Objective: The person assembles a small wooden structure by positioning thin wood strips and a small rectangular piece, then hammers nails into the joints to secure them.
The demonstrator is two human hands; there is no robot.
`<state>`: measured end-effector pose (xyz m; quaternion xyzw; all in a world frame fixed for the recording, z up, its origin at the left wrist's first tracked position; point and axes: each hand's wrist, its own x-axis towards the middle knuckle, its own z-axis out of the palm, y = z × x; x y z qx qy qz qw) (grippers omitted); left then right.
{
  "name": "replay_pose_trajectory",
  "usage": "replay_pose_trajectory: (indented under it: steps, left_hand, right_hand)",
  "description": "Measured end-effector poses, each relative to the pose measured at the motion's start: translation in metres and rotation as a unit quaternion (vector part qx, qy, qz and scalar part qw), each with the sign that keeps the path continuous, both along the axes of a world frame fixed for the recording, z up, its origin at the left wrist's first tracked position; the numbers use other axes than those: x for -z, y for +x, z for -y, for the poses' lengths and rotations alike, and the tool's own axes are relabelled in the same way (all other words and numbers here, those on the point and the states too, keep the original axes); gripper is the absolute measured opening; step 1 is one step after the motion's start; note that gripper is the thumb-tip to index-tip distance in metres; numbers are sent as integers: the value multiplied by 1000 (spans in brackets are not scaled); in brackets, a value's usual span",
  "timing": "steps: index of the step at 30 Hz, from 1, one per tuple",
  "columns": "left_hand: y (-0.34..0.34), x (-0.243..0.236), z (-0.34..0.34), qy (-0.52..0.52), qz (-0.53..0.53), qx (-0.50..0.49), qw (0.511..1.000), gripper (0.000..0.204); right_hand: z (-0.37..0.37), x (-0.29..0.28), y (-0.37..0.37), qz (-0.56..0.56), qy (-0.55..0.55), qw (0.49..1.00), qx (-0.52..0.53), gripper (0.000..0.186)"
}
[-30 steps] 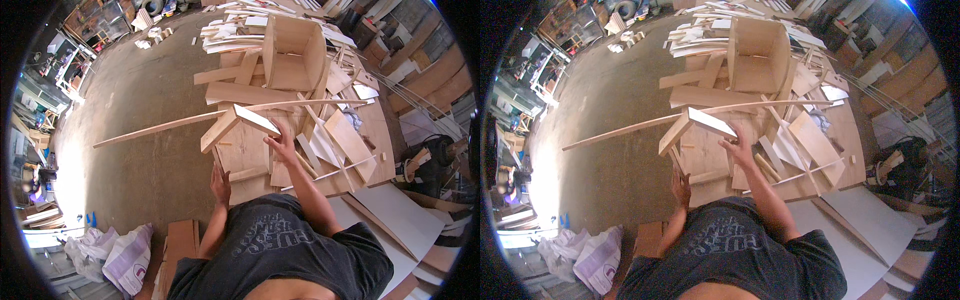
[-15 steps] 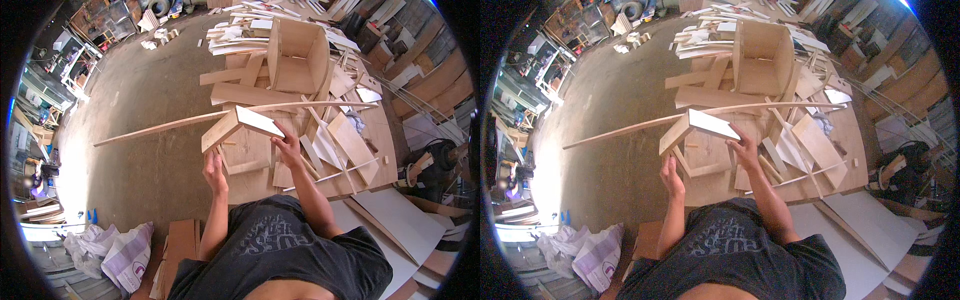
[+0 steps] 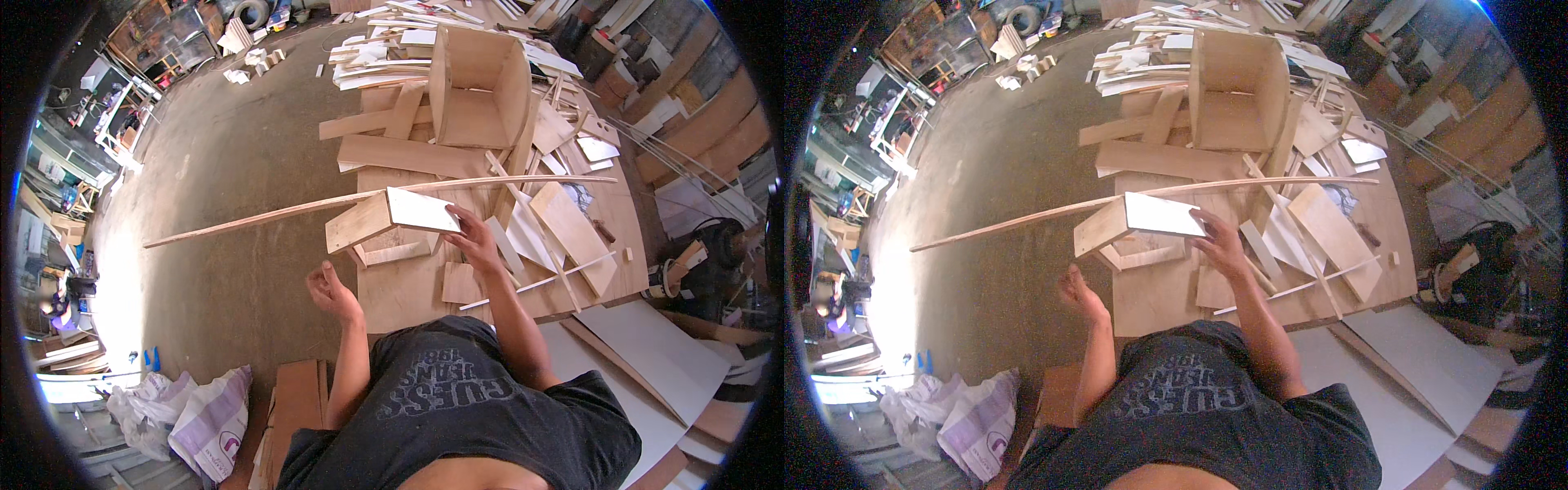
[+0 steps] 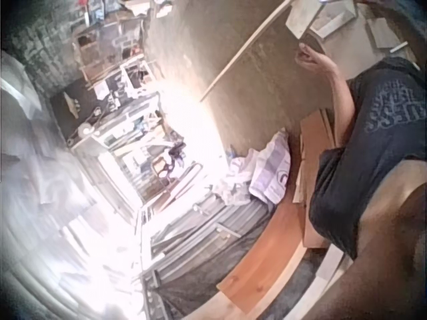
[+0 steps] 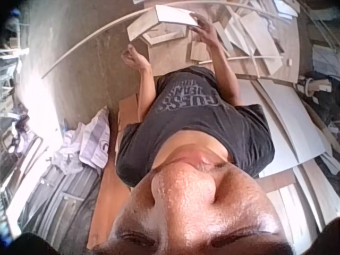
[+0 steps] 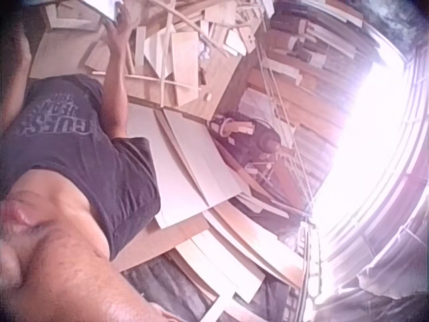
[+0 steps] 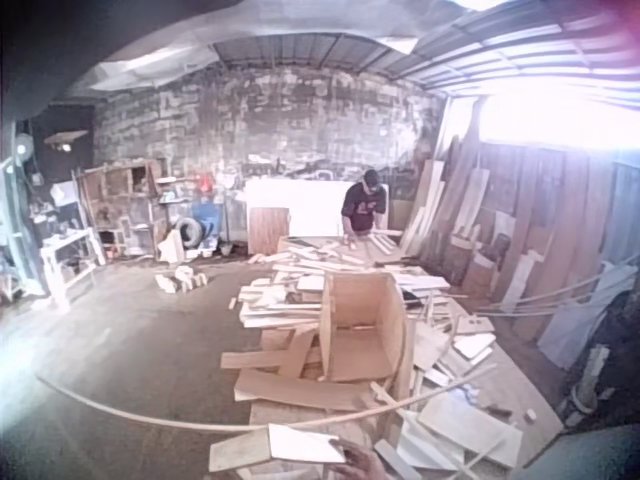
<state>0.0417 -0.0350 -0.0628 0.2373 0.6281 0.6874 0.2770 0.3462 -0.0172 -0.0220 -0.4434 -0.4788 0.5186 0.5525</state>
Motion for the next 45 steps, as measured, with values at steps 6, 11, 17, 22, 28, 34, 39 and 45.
replay_pose_trajectory:
  steps: [6, 11, 17, 22, 28, 34, 39, 45]
  left_hand:
    - [7, -124, -19, 174, -469, 209, 840, 60]
    - [20, -127, -44, 108, -608, 256, 743, 97]
    - [23, -106, -46, 110, -603, 251, 749, 96]
    - [22, -106, -44, 101, -627, 248, 732, 90]
    - [19, -105, -46, 121, -616, 244, 739, 82]
    - [18, -101, -48, 137, -602, 244, 748, 75]
    - [21, -102, -45, 131, -605, 245, 747, 74]
    - [21, -96, -45, 132, -604, 233, 750, 72]
  right_hand:
    - [17, -15, 4, 38, -23, 999, 7, 61]
    - [23, -57, -9, 139, -22, 990, 25, 57]
    - [30, -95, -28, 392, 153, 892, 165, 55]
    - [24, -104, -58, 422, 191, 871, 163, 61]
    - [8, -126, -69, 586, 194, 782, 86, 84]
    - [0, -118, -71, 621, 169, 762, 72, 91]
    - [1, -116, -71, 628, 162, 758, 72, 93]
    - [3, -118, -73, 636, 160, 752, 67, 94]
